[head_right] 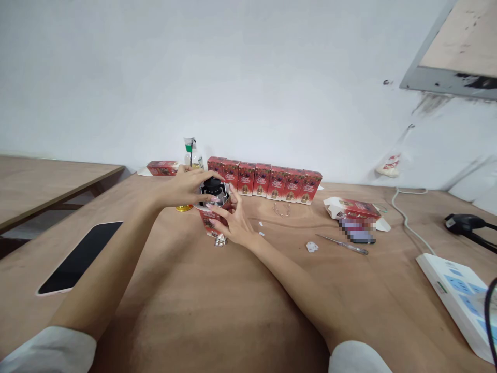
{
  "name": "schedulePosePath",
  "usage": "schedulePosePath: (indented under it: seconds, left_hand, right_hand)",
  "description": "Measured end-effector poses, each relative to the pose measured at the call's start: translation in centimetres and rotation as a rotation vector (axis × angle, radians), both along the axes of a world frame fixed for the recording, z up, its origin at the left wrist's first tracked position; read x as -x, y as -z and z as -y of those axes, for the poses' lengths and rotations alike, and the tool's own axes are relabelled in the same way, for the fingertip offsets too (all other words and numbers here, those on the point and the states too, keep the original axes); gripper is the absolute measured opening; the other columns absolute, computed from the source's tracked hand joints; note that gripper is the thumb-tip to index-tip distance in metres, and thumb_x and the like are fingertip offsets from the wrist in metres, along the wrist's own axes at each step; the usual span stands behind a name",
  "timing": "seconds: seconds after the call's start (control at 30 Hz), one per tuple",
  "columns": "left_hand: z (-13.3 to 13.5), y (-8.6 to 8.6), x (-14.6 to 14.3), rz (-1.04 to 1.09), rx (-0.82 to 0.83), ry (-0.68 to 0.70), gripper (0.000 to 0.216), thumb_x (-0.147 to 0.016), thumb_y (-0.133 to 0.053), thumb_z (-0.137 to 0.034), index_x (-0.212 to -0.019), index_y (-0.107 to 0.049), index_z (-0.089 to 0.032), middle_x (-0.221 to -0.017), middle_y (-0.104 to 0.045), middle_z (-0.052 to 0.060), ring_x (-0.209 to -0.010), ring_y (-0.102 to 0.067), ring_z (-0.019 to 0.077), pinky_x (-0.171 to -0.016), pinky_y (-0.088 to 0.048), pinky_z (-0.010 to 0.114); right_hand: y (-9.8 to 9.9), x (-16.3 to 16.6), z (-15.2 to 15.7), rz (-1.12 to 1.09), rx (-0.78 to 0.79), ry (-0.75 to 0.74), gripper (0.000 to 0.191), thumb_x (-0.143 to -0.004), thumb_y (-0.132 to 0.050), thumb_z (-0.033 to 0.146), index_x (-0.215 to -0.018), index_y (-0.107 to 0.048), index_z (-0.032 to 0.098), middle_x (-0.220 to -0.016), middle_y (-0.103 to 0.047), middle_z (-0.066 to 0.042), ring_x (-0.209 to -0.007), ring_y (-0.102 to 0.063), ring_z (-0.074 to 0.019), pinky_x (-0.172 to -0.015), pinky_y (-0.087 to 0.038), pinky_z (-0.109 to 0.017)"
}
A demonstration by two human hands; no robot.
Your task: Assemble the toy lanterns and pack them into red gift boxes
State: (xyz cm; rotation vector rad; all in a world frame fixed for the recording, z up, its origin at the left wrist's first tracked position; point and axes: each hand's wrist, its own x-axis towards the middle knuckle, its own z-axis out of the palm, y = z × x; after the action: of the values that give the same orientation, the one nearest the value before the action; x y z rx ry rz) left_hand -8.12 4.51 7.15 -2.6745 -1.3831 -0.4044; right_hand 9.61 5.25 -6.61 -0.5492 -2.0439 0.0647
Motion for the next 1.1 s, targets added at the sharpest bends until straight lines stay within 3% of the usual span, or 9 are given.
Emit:
schedulePosePath:
  seconds: [0.1,0.27,0.43,0.7,0.8,0.93,1.0,1.1]
  left_hand:
    - [0.0,0.0,0.3,-0.003,-0.005,0.022,0.037,-0.08,-0.055,-0.044,-0.112,-0.053,-0.024,-0.103,-0.065,0.007,-0.098,-0.055,0.0267,-0.088,-0.03,0.041]
    - [0.5,0.0,-0.1,-0.047,-0.033,-0.049,0.033,-0.073,-0.063,-0.034,-0.103,-0.055,-0.022,-0.106,-0.064,0.007,-0.103,-0.054,0.0295,-0.088,-0.03,0.045]
    - [1.4,-0.5,-1.0,-0.092,0.011,-0.113,0.039,-0.07,-0.064,-0.029,-0.105,-0.047,-0.02,-0.096,-0.067,0.007,-0.099,-0.057,0.0304,-0.089,-0.029,0.049]
    - [2.4,-1.0,-1.6,-0.187,0.038,-0.182,0.035,-0.069,-0.062,-0.028,-0.099,-0.045,-0.017,-0.099,-0.064,0.012,-0.091,-0.059,0.0311,-0.077,-0.04,0.042]
    - [1.8,-0.9,-1.0,-0.146,0.099,-0.11,0.034,-0.071,-0.061,-0.026,-0.101,-0.049,-0.019,-0.099,-0.064,0.01,-0.092,-0.059,0.0289,-0.073,-0.042,0.036]
    - [1.2,-1.2,0.2,0.088,0.182,0.076,0.023,-0.081,-0.048,-0.02,-0.103,-0.054,-0.02,-0.1,-0.066,0.006,-0.096,-0.06,0.0214,-0.075,-0.045,0.031]
    - [1.2,-1.5,0.7,0.208,0.135,0.124,0.022,-0.085,-0.042,-0.022,-0.102,-0.056,-0.02,-0.105,-0.066,0.005,-0.097,-0.06,0.0192,-0.08,-0.046,0.031]
    - [1.4,-1.9,1.5,0.299,0.0,0.09,0.026,-0.086,-0.045,-0.034,-0.104,-0.058,-0.02,-0.11,-0.064,0.007,-0.1,-0.059,0.0208,-0.085,-0.046,0.035]
  right_hand:
    - [-0.3,0.1,0.2,-0.017,0.043,-0.001,0.045,-0.085,-0.057,0.028,-0.126,-0.041,0.039,-0.153,0.008,0.002,-0.124,-0.045,-0.0254,-0.1,-0.042,-0.05]
    - [-0.8,0.5,0.3,-0.083,0.092,-0.042,0.063,-0.084,-0.057,0.029,-0.136,-0.024,0.034,-0.149,-0.017,-0.009,-0.136,-0.03,-0.0288,-0.104,-0.036,-0.054]
    - [-1.3,1.0,0.6,-0.181,0.238,-0.148,0.076,-0.083,-0.058,0.033,-0.141,-0.008,0.027,-0.14,-0.03,-0.016,-0.122,-0.046,-0.0261,-0.094,-0.047,-0.046]
    - [-2.9,1.3,1.7,-0.265,0.433,-0.169,0.087,-0.078,-0.064,0.046,-0.142,-0.007,0.027,-0.13,-0.042,-0.014,-0.118,-0.049,-0.0249,-0.099,-0.043,-0.046]
    - [-3.1,1.4,1.8,-0.272,0.5,-0.165,0.077,-0.079,-0.063,0.048,-0.139,-0.02,0.028,-0.133,-0.043,-0.012,-0.12,-0.047,-0.0246,-0.101,-0.04,-0.046]
    - [-3.0,1.7,1.5,-0.376,0.629,-0.199,0.058,-0.08,-0.06,0.044,-0.129,-0.035,0.026,-0.124,-0.051,-0.009,-0.109,-0.053,-0.0216,-0.095,-0.044,-0.04]
    - [-3.1,1.8,1.3,-0.435,0.685,-0.205,0.048,-0.079,-0.06,0.042,-0.12,-0.042,0.025,-0.112,-0.057,-0.006,-0.098,-0.057,-0.0196,-0.086,-0.048,-0.036]
    - [-3.3,1.7,0.9,-0.493,0.735,-0.171,0.029,-0.076,-0.06,0.039,-0.099,-0.052,0.024,-0.098,-0.06,-0.002,-0.089,-0.057,-0.0184,-0.08,-0.047,-0.032]
